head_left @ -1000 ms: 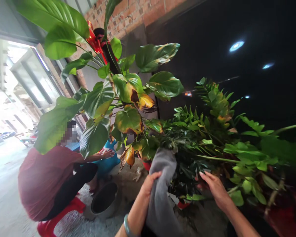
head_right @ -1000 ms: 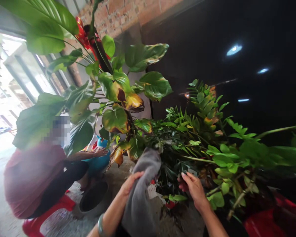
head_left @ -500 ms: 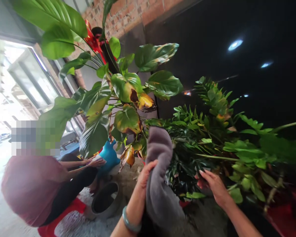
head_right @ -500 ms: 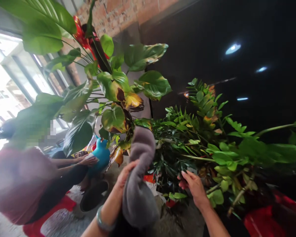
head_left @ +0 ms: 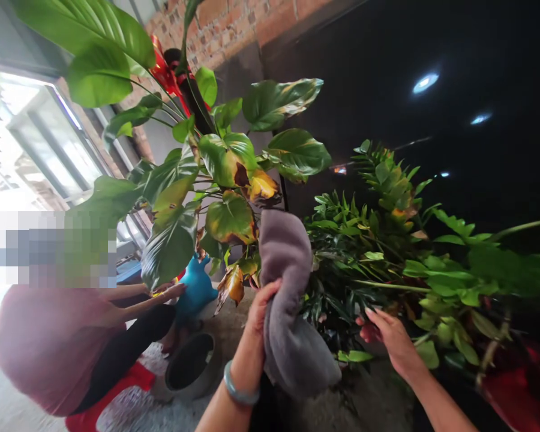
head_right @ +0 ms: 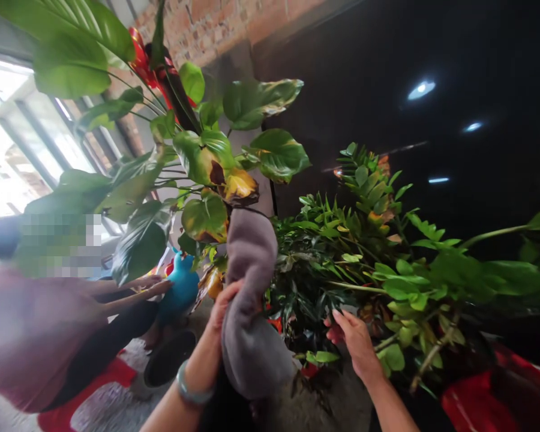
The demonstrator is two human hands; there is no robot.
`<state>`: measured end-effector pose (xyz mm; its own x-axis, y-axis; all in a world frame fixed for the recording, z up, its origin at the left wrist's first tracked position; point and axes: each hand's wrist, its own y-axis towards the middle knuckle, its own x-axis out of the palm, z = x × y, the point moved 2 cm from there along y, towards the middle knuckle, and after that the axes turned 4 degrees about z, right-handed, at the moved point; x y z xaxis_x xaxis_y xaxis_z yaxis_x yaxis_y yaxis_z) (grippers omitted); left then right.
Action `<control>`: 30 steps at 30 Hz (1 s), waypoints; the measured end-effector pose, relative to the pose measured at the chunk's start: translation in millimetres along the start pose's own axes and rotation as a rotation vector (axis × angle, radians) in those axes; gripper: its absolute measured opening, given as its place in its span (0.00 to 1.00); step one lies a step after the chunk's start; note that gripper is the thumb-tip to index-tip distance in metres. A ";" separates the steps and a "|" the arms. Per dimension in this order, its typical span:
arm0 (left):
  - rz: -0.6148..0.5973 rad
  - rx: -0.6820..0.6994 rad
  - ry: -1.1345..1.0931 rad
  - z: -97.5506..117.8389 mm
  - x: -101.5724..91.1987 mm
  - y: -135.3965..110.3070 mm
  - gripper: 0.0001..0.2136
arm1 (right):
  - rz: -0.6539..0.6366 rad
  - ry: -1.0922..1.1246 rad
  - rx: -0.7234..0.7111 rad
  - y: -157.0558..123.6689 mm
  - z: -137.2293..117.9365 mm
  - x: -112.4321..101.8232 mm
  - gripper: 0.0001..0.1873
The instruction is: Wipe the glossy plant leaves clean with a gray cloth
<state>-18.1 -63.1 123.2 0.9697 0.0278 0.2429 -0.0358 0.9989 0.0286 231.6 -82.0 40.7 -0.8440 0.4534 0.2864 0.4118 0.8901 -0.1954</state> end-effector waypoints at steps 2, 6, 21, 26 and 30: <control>-0.141 -0.190 0.037 -27.0 10.8 -8.8 0.11 | -0.001 -0.008 -0.003 0.1 -1.3 0.2 0.19; -0.435 -0.498 0.057 -51.6 24.4 -41.7 0.12 | -0.008 -0.030 0.000 1.3 -1.6 -2.4 0.18; -0.382 -0.492 0.195 -59.6 41.9 -31.2 0.13 | 0.014 -0.100 0.035 8.1 12.0 -8.2 0.14; -0.451 -0.402 0.105 -11.0 40.7 -36.7 0.15 | 0.000 -0.088 0.042 7.6 10.5 -9.8 0.13; -0.218 -0.199 -0.132 36.0 58.0 -8.1 0.14 | -0.014 -0.067 0.044 1.6 5.3 -5.3 0.13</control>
<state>29.8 -70.9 171.9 0.9090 -0.1792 0.3763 0.2295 0.9689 -0.0929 234.9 -83.2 33.9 -0.8715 0.4352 0.2263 0.3852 0.8928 -0.2333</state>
